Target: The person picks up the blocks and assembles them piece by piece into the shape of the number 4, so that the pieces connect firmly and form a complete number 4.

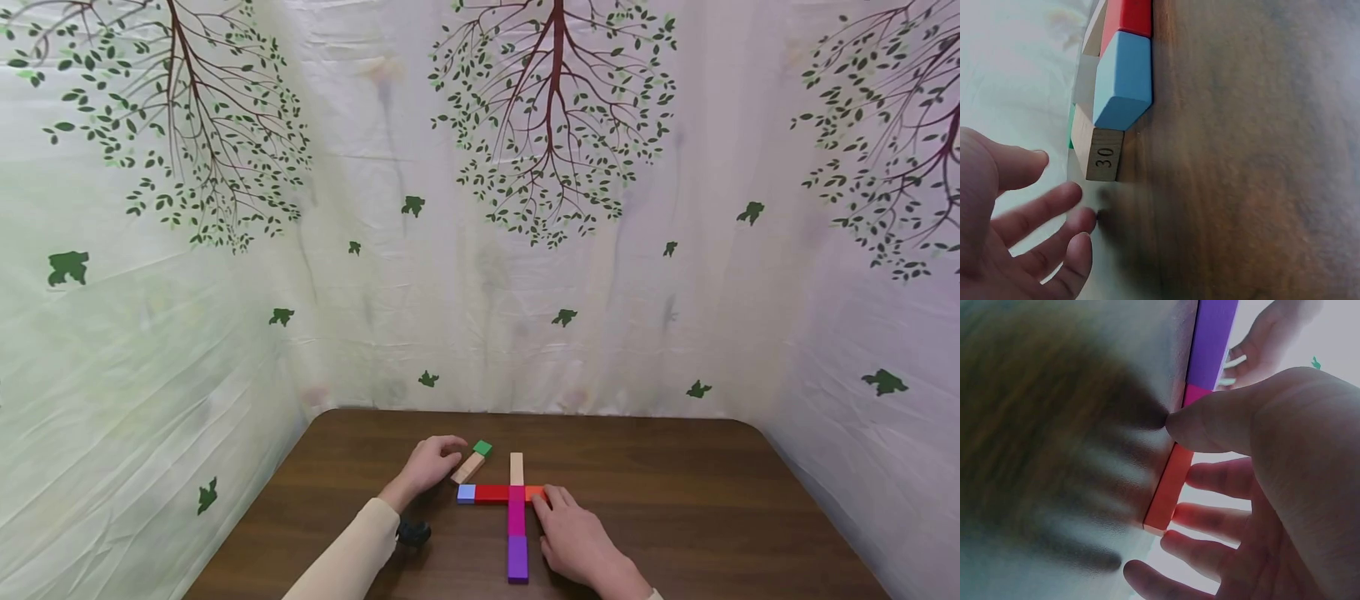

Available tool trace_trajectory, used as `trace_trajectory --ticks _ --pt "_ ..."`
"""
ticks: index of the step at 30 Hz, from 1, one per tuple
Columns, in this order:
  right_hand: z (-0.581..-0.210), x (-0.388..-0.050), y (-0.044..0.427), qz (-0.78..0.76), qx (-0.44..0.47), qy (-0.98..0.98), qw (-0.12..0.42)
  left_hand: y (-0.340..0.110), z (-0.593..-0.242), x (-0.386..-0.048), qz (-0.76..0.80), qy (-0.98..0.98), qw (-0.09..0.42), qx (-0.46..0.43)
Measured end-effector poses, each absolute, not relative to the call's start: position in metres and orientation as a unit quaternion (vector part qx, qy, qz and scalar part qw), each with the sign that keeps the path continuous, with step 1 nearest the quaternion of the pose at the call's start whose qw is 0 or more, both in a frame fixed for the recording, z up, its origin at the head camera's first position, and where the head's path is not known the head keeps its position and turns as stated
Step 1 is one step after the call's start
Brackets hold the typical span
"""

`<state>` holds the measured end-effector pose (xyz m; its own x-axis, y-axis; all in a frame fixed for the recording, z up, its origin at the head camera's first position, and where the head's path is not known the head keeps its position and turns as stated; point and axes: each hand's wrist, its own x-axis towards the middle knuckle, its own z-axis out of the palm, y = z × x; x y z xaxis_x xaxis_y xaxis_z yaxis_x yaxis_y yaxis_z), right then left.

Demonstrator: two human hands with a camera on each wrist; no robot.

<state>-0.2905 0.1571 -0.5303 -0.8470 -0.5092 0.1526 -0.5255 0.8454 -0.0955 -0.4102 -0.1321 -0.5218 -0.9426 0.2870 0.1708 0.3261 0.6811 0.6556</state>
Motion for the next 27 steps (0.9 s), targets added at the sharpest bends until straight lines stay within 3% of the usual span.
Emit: trace_trajectory --ticks 14,27 --pt "-0.528 -0.288 0.156 0.060 0.270 -0.958 0.071 -0.114 -0.522 -0.418 -0.300 -0.931 0.002 -0.207" --pt "-0.529 -0.288 0.157 0.064 0.273 -0.957 0.079 -0.108 -0.522 -0.413 -0.252 -0.943 0.022 -0.216"
